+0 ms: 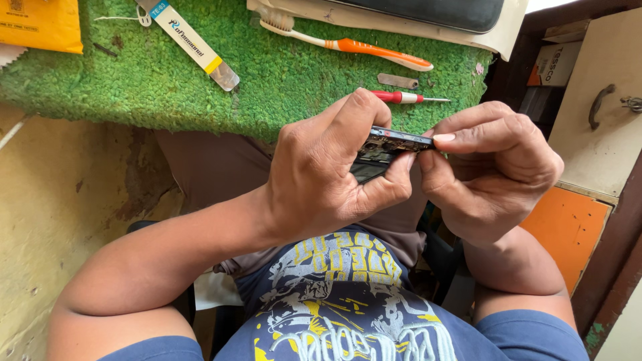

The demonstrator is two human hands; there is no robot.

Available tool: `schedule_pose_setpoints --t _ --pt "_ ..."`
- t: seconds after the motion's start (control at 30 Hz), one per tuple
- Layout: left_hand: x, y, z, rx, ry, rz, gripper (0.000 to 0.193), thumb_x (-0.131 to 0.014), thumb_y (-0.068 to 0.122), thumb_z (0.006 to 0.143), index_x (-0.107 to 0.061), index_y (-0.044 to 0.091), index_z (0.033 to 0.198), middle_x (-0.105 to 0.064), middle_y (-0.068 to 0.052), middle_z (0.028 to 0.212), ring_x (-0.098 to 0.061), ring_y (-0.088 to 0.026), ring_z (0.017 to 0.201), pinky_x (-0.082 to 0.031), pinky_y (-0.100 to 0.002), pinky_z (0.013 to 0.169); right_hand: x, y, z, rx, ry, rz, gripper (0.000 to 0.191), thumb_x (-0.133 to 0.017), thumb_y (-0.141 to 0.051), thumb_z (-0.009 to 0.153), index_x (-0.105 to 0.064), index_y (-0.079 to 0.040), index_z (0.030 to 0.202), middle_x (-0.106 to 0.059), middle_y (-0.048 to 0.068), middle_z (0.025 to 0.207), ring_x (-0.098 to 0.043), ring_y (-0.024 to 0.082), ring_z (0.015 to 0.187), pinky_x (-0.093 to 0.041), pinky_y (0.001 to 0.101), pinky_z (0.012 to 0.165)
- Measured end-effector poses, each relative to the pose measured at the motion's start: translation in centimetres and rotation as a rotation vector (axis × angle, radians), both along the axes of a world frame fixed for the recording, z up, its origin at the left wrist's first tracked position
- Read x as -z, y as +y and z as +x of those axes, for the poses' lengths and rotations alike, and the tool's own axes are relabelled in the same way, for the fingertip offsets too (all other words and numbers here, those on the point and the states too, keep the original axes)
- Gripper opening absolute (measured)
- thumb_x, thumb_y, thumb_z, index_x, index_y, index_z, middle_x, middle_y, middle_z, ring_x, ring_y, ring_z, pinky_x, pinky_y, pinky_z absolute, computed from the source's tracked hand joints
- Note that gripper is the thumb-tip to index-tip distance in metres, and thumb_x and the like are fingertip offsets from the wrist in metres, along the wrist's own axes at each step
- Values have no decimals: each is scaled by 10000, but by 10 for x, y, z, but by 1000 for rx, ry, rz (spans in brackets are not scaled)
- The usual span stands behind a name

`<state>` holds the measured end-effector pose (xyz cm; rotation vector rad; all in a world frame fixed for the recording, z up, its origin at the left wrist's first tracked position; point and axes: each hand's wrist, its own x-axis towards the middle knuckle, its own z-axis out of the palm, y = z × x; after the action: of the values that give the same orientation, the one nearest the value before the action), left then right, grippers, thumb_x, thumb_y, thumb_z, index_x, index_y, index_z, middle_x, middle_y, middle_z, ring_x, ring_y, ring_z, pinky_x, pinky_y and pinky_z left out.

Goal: The person repairs a smartphone at a workbench, prying open the back cover and working on the internal components with a small tool. They then align the frame, press the back cover into place, and use a screwdriver on the edge of the reassembled phone.

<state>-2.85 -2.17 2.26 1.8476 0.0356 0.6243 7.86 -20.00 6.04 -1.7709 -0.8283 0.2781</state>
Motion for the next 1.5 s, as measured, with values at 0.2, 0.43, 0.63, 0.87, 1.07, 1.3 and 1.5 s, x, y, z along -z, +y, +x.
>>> schedule_pose_setpoints --t 0.2,0.43,0.63,0.87,1.07,1.3,1.5 --pt "1 0 2 -14 -36 69 341 -808 200 988 -531 25 1079 -614 -103 945 -680 -283 774 -560 -358 676 0 -2 -2 -7 -80 -29 169 -749 93 912 -613 9 965 -679 144 969 -643 101 809 -515 195 718" --pt "2 0 2 -22 -71 118 338 -803 201 998 -532 23 1093 -603 -101 935 -674 -275 763 -559 -359 673 0 -2 -1 -35 -142 -23 181 -758 99 890 -617 9 961 -683 151 970 -669 125 818 -557 225 742" --pt "2 0 2 -11 -51 92 334 -803 204 999 -532 22 1067 -602 -93 924 -675 -265 756 -563 -350 670 -2 -2 1 -40 -166 -36 181 -752 110 878 -625 11 959 -694 152 951 -683 138 819 -550 221 735" --pt "2 0 2 -7 -74 121 361 -808 240 1005 -529 19 1071 -604 -93 933 -674 -264 762 -560 -353 672 -1 -4 -2 -30 -173 -32 188 -762 101 896 -625 3 980 -684 145 977 -680 135 818 -569 226 757" --pt "3 0 1 -4 -76 128 377 -808 265 1017 -531 16 1076 -601 -92 928 -673 -255 762 -559 -348 670 1 -3 -1 -44 -237 -26 207 -775 89 869 -614 1 964 -684 146 1002 -689 150 819 -582 247 742" --pt "3 -1 1 -6 -73 131 372 -802 269 1019 -534 18 1076 -604 -83 928 -673 -247 762 -558 -346 673 1 -4 0 -64 -295 -43 223 -797 93 905 -619 -9 993 -697 145 959 -702 162 834 -593 257 755" --pt "3 -1 0 -7 -71 134 366 -805 262 1014 -538 18 1067 -608 -80 934 -674 -244 765 -558 -346 675 -2 -5 0 -78 -332 -70 238 -808 90 897 -607 -10 976 -692 137 937 -699 173 840 -587 265 743"
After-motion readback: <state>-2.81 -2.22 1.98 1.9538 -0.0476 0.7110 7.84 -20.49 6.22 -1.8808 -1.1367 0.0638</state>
